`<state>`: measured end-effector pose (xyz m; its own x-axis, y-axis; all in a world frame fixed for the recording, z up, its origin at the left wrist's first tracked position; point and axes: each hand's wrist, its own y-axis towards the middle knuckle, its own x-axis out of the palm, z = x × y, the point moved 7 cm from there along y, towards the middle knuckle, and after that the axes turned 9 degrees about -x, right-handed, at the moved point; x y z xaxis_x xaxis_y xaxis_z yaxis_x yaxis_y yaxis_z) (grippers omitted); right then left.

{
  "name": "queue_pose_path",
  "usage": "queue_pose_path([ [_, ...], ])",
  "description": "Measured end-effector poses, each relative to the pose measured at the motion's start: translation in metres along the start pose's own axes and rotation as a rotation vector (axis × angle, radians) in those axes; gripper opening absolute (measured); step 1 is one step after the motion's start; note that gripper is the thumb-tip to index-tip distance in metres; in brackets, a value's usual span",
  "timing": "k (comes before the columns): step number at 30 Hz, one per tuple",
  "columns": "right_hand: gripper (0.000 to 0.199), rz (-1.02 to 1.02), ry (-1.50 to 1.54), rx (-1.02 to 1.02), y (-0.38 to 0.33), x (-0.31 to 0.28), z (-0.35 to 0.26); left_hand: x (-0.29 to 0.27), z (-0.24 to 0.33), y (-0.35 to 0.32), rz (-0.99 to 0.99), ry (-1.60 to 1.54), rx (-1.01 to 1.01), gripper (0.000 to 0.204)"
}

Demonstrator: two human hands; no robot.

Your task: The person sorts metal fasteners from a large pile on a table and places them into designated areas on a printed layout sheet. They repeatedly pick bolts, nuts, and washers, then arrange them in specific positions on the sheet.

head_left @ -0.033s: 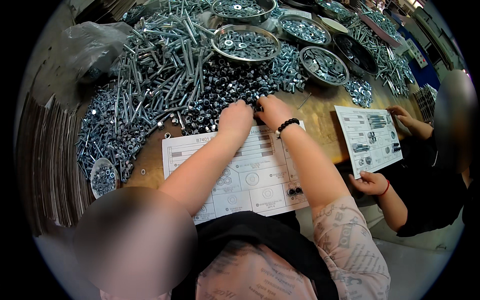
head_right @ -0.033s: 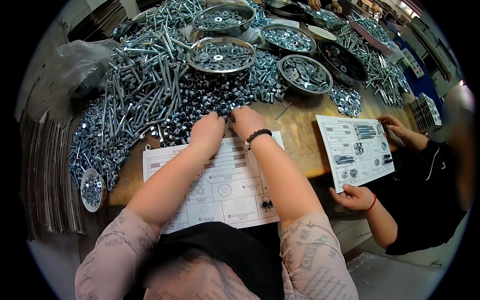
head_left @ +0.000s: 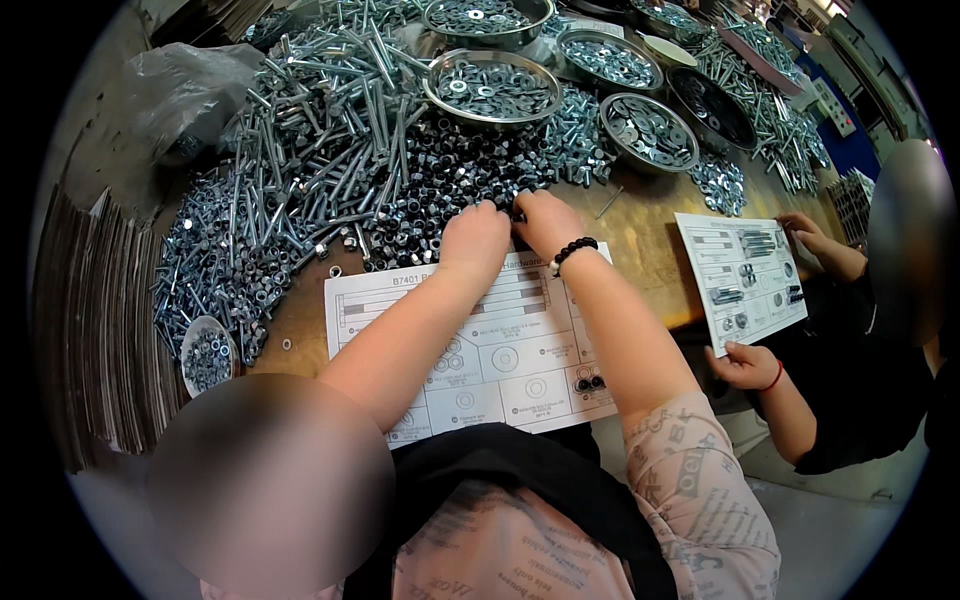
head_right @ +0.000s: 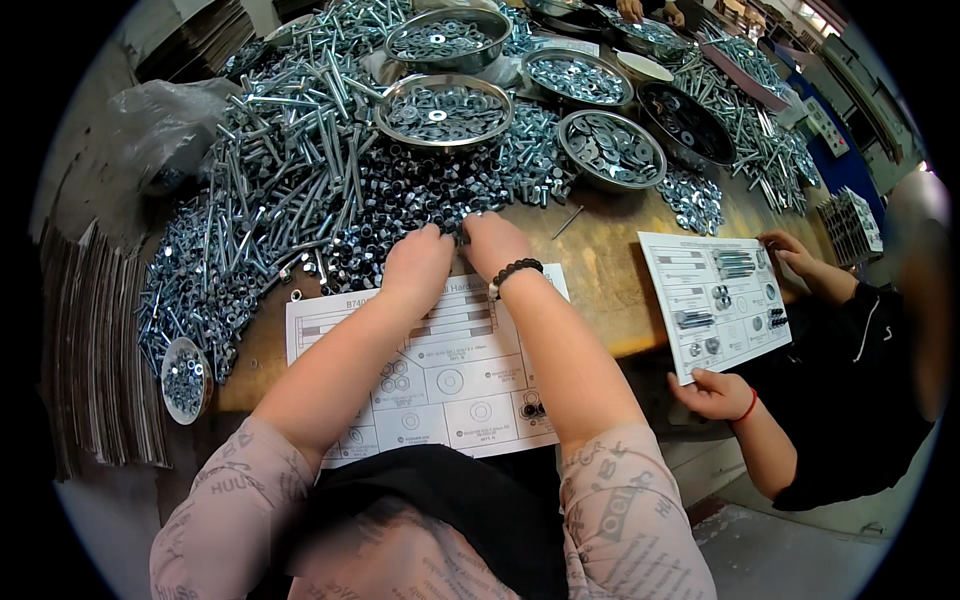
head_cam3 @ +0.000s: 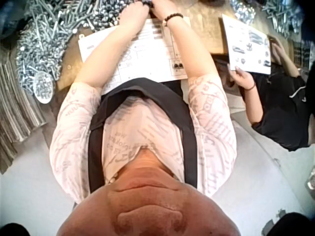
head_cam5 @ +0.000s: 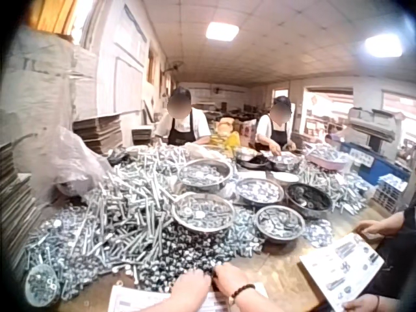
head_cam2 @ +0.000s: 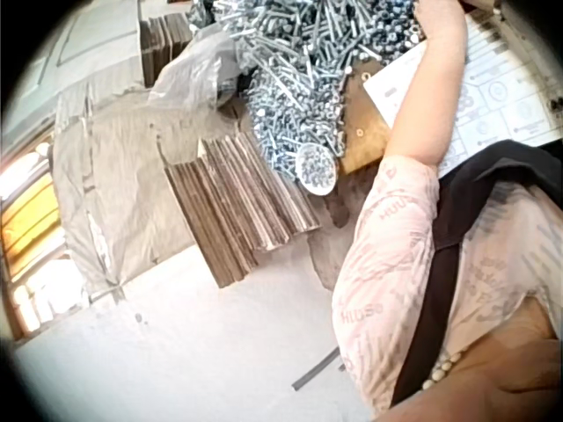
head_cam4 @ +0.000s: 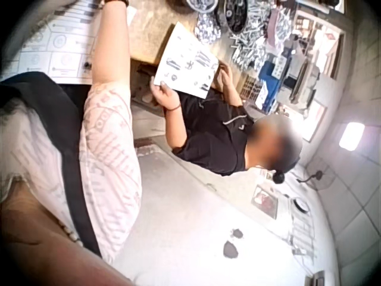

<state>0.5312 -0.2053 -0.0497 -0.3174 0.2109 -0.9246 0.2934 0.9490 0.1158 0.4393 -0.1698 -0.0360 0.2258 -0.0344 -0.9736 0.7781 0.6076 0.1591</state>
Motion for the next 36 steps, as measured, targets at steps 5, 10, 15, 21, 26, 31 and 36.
queue_pose_path([
  [5,0.016,-0.079,-0.006,-0.079,0.003,0.007,0.006,0.001,-0.001,-0.007,-0.090,-0.055,0.029,0.011],
  [10,0.010,-0.012,0.000,-0.153,-0.011,-0.007,0.010,0.005,0.005,0.002,-0.156,-0.008,-0.037,0.014],
  [15,0.011,-0.004,0.049,-0.126,-0.026,-0.026,0.014,0.009,-0.004,0.004,-0.155,-0.055,-0.033,0.013],
  [21,0.012,-0.025,-0.041,-0.140,-0.038,-0.020,0.015,0.008,0.009,0.007,-0.175,0.035,-0.010,0.014],
  [26,0.015,-0.108,-0.039,-0.147,-0.023,-0.009,0.020,0.000,0.005,0.005,-0.115,-0.068,0.025,0.018],
  [31,0.017,-0.005,0.110,-0.104,-0.048,-0.043,0.017,-0.016,0.033,-0.027,-0.093,-0.374,0.214,0.025],
  [36,0.020,-0.215,0.087,-0.135,-0.126,-0.065,0.010,0.003,0.076,-0.080,-0.475,-0.373,0.338,0.025],
])
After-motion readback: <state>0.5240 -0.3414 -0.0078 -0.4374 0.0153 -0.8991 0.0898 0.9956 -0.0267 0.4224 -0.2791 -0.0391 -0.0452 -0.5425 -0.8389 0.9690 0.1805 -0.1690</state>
